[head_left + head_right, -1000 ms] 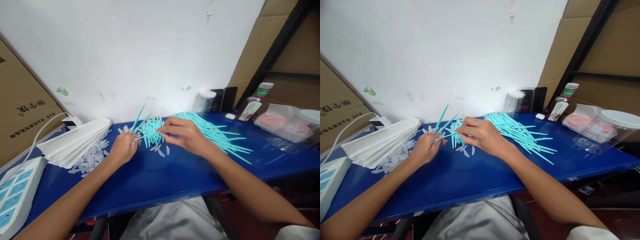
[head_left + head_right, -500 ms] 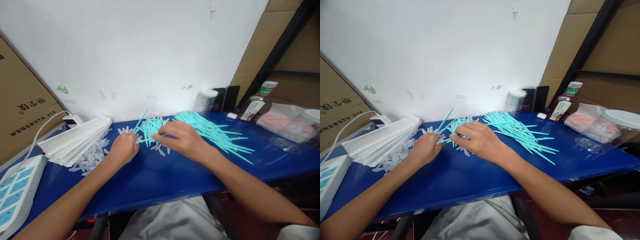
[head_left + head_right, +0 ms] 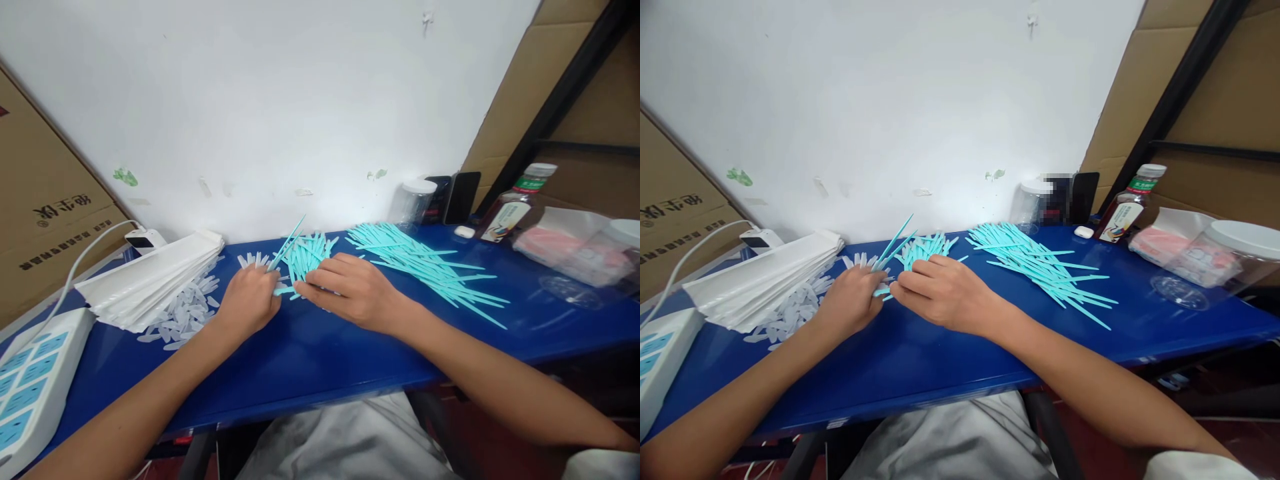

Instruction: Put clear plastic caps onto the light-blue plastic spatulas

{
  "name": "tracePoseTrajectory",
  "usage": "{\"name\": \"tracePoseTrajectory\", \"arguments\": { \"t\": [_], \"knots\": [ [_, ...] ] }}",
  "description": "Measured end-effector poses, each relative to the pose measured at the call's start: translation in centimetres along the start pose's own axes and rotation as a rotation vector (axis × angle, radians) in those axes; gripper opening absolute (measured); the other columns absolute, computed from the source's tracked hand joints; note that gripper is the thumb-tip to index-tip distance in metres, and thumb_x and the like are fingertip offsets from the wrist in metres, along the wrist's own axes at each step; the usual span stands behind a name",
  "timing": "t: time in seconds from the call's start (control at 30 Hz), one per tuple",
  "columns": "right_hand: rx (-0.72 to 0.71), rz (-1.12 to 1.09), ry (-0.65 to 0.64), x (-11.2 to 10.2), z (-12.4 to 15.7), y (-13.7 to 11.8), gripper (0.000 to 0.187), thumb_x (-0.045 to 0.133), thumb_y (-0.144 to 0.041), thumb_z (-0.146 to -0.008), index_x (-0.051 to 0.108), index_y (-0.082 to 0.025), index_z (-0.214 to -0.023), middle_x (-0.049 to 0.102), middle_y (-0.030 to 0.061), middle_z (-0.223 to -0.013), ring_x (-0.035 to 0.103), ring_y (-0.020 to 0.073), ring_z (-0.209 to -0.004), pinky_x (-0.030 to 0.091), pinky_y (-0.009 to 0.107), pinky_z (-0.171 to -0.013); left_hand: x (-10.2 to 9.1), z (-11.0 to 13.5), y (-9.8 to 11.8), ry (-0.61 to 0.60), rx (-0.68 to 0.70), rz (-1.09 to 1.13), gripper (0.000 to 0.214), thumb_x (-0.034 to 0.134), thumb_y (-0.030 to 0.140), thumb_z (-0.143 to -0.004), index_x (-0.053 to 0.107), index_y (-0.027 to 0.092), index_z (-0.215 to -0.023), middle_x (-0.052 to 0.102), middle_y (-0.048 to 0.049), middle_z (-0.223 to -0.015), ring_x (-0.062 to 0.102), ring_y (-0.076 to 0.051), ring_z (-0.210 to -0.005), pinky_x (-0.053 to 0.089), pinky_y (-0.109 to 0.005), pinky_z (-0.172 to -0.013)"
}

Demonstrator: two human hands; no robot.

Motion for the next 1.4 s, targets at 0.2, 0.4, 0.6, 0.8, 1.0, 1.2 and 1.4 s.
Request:
{"name": "tracePoseTrajectory", "arguments": {
  "t": [0.2, 0.4, 0.6, 0.8, 1.0, 1.2, 1.4],
  "knots": [
    [0.283, -0.231, 0.16, -1.8, 0.5, 1.6, 0.03, 0.061, -0.017, -0.103, 0.069, -0.027, -0.13, 0.07, 0.0076, -0.112, 0.066, 0.0151, -0.084, 0.052, 0.029, -0.069, 0.4, -0.4, -1.0, -0.014, -0.053, 0.055, 0.023, 0.052, 0.015, -0.083, 0.073, 0.015, -0.094, 0.073, -0.0156, -0.088, 0.07, -0.035, -0.089, 0.053, -0.043, -0.078],
    [0.517, -0.299, 0.244, -2.7, 1.4, 4.9, 0.02, 0.067, -0.03, -0.101, 0.077, -0.024, -0.116, 0.076, 0.005, -0.089, 0.067, 0.0168, -0.073, 0.053, 0.03, -0.069, 0.2, -0.3, -1.5, 0.076, -0.018, 0.097, 0.027, 0.054, 0.01, -0.076, 0.072, 0.016, -0.094, 0.073, -0.014, -0.091, 0.067, -0.034, -0.09, 0.051, -0.043, -0.08],
    [0.381, -0.347, 0.013, -1.3, 1.6, 4.4, 0.017, 0.065, -0.032, -0.102, 0.075, -0.019, -0.107, 0.079, 0.0073, -0.097, 0.072, 0.0186, -0.084, 0.052, 0.029, -0.072, -0.5, 0.2, -0.5, 0.193, 0.099, 0.088, 0.023, 0.053, 0.013, -0.08, 0.071, 0.016, -0.094, 0.071, -0.0127, -0.09, 0.063, -0.03, -0.084, 0.049, -0.043, -0.081],
    [0.205, -0.258, -0.008, -0.6, 0.9, 2.5, 0.023, 0.05, -0.016, -0.107, 0.073, -0.017, -0.113, 0.077, 0.0103, -0.105, 0.07, 0.0192, -0.09, 0.052, 0.031, -0.073, -0.4, 0.2, -0.2, 0.208, 0.066, 0.002, 0.019, 0.052, 0.015, -0.083, 0.071, 0.016, -0.087, 0.067, -0.0124, -0.082, 0.062, -0.031, -0.082, 0.047, -0.043, -0.077],
    [0.105, -0.202, -0.024, -0.2, 0.6, 1.6, 0.025, 0.05, -0.007, -0.104, 0.072, -0.015, -0.113, 0.077, 0.0099, -0.104, 0.069, 0.0187, -0.087, 0.05, 0.032, -0.071, -0.2, 0.4, 0.1, 0.217, 0.057, -0.031, 0.02, 0.054, 0.015, -0.081, 0.072, 0.015, -0.09, 0.068, -0.0131, -0.084, 0.063, -0.033, -0.084, 0.047, -0.044, -0.078],
    [0.089, -0.171, -0.018, -0.3, 0.5, 1.0, 0.025, 0.051, -0.008, -0.104, 0.073, -0.014, -0.114, 0.078, 0.0085, -0.104, 0.066, 0.018, -0.084, 0.047, 0.031, -0.066, -0.2, 0.4, 0.3, 0.199, 0.069, -0.062, 0.02, 0.056, 0.015, -0.079, 0.072, 0.014, -0.092, 0.069, -0.0139, -0.086, 0.064, -0.034, -0.088, 0.048, -0.045, -0.08],
    [0.09, -0.121, -0.021, -0.4, 0.7, 1.4, 0.032, 0.048, 0.0, -0.1, 0.072, -0.014, -0.115, 0.077, 0.0082, -0.105, 0.065, 0.018, -0.084, 0.045, 0.031, -0.064, -0.5, 0.1, 0.3, 0.113, -0.005, -0.066, 0.021, 0.057, 0.015, -0.08, 0.073, 0.015, -0.093, 0.071, -0.0142, -0.088, 0.065, -0.034, -0.09, 0.048, -0.044, -0.079]
  ]
}}
Point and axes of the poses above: each hand's wrist, its own z-axis away from the middle knuckle, its own x-axis out of the palm, y = z × x, the point moved 3 cm from there along -z, towards the middle knuckle
